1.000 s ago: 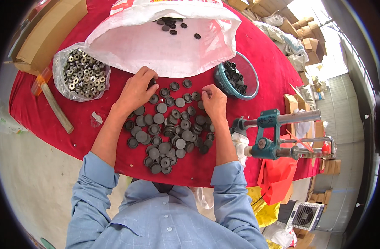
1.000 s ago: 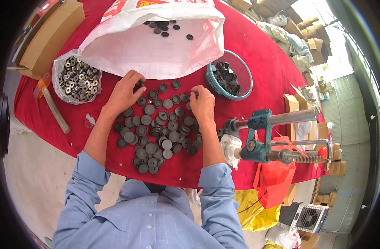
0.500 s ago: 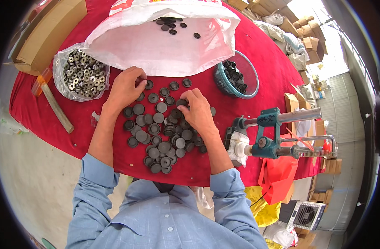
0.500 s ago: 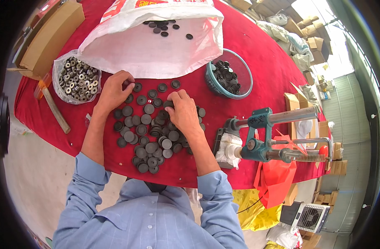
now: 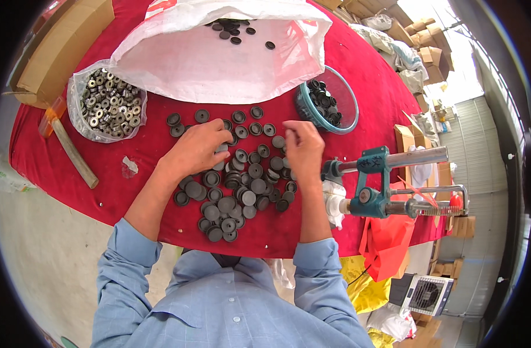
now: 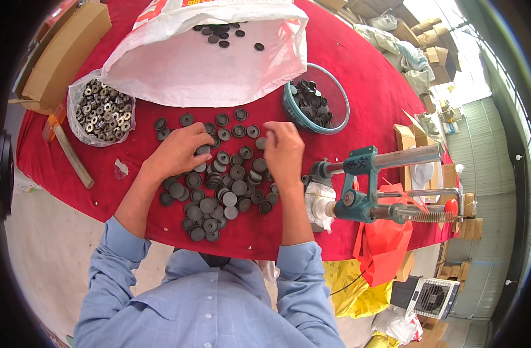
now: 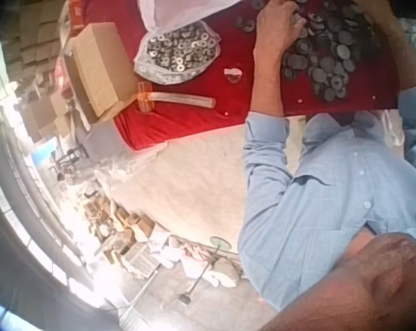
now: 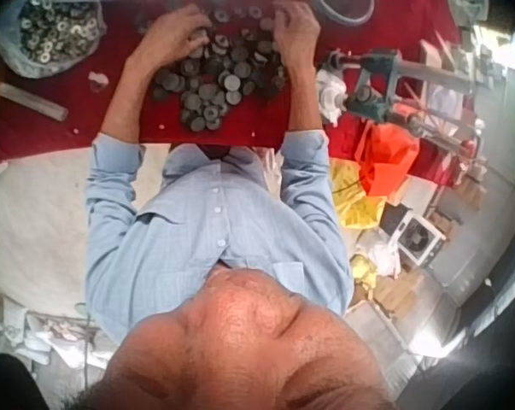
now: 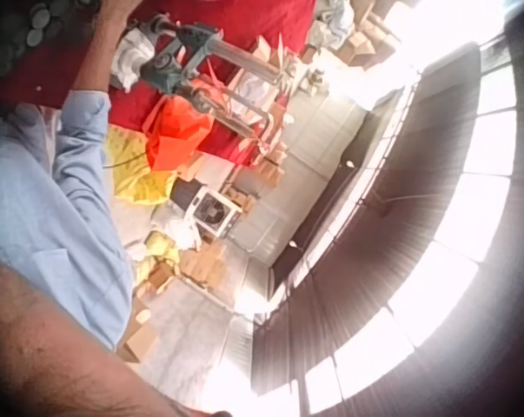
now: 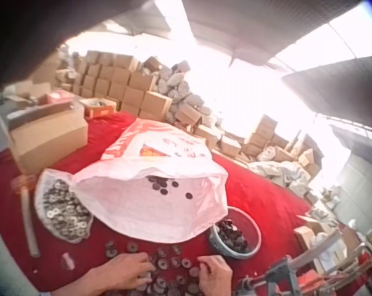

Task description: The person pours dark circular discs from a white sack onto a red table and arranges them into rows. They then take small metal washers from a plastic bag and place one washer onto each disc. The person continues to organize the components on the table.

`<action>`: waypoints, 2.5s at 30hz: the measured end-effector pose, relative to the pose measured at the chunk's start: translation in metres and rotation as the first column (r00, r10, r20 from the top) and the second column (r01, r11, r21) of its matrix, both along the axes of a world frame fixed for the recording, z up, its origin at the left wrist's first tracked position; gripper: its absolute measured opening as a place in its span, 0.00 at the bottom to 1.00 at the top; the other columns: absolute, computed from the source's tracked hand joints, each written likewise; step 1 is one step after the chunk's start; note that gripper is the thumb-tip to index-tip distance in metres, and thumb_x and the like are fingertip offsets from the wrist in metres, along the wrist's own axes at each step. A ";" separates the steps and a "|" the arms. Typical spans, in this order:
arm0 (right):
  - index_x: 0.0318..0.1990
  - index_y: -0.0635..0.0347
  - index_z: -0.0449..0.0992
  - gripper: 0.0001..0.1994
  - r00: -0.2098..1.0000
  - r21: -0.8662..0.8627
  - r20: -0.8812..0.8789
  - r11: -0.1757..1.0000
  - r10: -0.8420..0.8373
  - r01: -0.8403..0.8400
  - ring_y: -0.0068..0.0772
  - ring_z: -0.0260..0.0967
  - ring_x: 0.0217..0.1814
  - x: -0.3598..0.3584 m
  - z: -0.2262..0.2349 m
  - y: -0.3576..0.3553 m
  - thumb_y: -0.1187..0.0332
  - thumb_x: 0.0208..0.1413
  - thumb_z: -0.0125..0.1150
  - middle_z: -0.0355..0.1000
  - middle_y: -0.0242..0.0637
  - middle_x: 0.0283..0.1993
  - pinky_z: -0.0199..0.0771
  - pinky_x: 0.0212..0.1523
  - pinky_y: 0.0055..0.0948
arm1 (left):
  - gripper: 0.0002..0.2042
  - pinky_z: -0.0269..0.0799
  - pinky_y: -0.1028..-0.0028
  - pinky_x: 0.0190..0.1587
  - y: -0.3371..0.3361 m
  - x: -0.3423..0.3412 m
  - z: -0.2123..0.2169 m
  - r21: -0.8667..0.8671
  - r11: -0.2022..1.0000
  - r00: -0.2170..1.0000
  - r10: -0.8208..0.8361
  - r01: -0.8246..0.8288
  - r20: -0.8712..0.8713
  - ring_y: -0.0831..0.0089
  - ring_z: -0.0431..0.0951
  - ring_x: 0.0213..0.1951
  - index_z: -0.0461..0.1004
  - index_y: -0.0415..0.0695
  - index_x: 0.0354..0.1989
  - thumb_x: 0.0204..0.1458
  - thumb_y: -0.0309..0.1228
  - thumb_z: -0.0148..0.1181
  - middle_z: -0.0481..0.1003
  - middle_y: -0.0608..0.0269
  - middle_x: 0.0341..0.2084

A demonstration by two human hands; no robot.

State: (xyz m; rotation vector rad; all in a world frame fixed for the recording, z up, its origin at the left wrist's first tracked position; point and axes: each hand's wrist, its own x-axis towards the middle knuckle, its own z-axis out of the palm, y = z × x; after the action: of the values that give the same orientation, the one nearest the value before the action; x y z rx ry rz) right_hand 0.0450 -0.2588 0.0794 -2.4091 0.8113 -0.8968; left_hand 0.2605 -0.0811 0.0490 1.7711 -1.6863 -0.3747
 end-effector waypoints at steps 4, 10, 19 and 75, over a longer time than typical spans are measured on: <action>0.51 0.62 0.83 0.13 0.986 0.153 -0.124 0.980 -0.107 0.126 0.47 0.81 0.43 -0.020 0.000 -0.018 0.77 0.58 0.69 0.80 0.46 0.45 0.82 0.46 0.40 | 0.15 0.78 0.57 0.42 0.000 -0.002 0.000 -0.023 0.999 0.997 0.029 -0.028 0.076 0.53 0.80 0.40 0.80 0.40 0.46 0.50 0.27 0.73 0.75 0.54 0.40; 0.55 0.61 0.82 0.21 0.937 -0.107 -0.347 0.994 -0.029 -0.009 0.50 0.79 0.46 -0.017 -0.024 -0.007 0.67 0.53 0.77 0.79 0.47 0.49 0.81 0.52 0.47 | 0.12 0.79 0.59 0.40 0.002 0.008 0.011 0.039 0.999 0.987 0.021 -0.015 -0.161 0.58 0.81 0.34 0.80 0.38 0.42 0.51 0.29 0.70 0.75 0.54 0.38; 0.49 0.66 0.83 0.14 0.987 0.182 -0.148 0.979 -0.067 0.094 0.51 0.81 0.39 -0.013 -0.019 -0.015 0.71 0.57 0.71 0.82 0.51 0.42 0.81 0.43 0.42 | 0.12 0.78 0.73 0.35 0.012 0.026 0.012 0.014 1.000 0.943 -0.017 0.023 -0.331 0.73 0.79 0.32 0.78 0.38 0.39 0.47 0.20 0.72 0.73 0.62 0.38; 0.52 0.54 0.83 0.16 0.950 -0.146 -0.307 0.984 0.051 -0.100 0.44 0.76 0.52 0.019 -0.030 0.056 0.70 0.54 0.72 0.75 0.39 0.48 0.70 0.54 0.48 | 0.07 0.73 0.66 0.35 0.129 -0.007 0.008 -0.102 0.807 0.813 0.579 -0.582 -0.066 0.62 0.77 0.32 0.79 0.39 0.45 0.61 0.23 0.67 0.74 0.58 0.33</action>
State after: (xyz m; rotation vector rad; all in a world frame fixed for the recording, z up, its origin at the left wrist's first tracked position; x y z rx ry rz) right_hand 0.0635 -0.2027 0.0494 -2.7439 0.7718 -0.5891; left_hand 0.2533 0.0475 0.0572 2.0642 -1.0316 -0.0218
